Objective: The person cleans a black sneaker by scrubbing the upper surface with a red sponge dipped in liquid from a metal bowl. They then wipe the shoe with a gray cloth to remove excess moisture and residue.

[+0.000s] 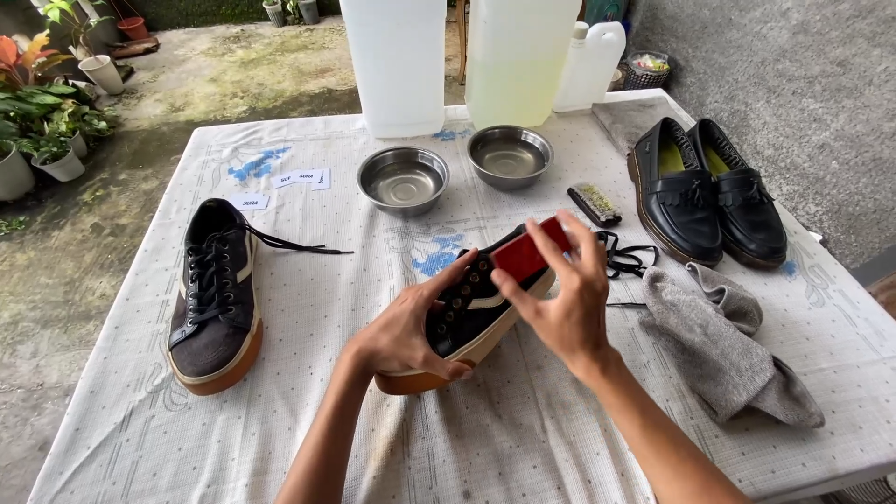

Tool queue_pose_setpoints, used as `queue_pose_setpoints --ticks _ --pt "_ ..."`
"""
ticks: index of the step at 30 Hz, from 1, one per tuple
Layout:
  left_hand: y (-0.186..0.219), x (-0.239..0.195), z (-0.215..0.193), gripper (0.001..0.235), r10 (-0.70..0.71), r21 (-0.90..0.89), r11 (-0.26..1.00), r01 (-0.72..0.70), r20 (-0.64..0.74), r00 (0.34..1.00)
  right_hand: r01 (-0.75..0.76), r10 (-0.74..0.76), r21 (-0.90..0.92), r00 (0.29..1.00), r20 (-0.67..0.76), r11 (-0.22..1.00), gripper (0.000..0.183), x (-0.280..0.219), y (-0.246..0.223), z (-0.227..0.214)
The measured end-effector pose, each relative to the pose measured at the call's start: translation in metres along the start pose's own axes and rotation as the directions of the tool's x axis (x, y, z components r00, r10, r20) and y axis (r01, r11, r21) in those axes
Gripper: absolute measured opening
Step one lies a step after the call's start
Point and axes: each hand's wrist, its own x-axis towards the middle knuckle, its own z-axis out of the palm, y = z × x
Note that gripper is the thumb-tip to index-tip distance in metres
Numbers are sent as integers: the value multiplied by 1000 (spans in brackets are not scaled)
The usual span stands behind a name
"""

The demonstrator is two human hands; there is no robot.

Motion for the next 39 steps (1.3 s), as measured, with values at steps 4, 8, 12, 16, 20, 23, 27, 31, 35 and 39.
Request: queue_pose_setpoints --ticks 4,8,12,16,20,23,27,31,35,39 --pt "-12 -4 5 142 -3 22 1000 3 9 1000 126 -130 45 987 91 991 72 -18 -22 10" --pt "-1 -3 3 145 -39 85 996 37 23 999 154 -151 -23 985 85 988 72 -3 -15 7" --pt "-2 -3 2 147 -66 119 991 61 40 997 111 -108 -58 993 48 992 71 -1 -15 2" --pt "-7 -4 4 145 -73 139 988 65 57 996 235 -232 12 951 204 972 71 -20 -26 9" --pt "4 -6 4 149 -77 103 992 73 34 996 138 -131 -69 987 93 988 70 3 -29 -6" --pt "-1 -3 3 151 -60 108 992 57 22 998 148 -142 -62 986 90 987 69 -2 -35 1" --pt "0 -9 4 146 -77 103 992 72 39 996 233 -236 44 948 213 972 71 -27 -33 9" --pt "10 -4 5 148 -47 110 993 46 10 999 175 -170 -91 984 59 980 70 -1 -17 3" --pt "8 -2 4 142 -34 87 996 33 18 999 144 -140 -14 979 147 990 70 -12 -20 -1" --pt "-1 -3 9 136 -52 67 996 50 17 999 133 -139 43 963 230 990 75 -19 -15 -3"
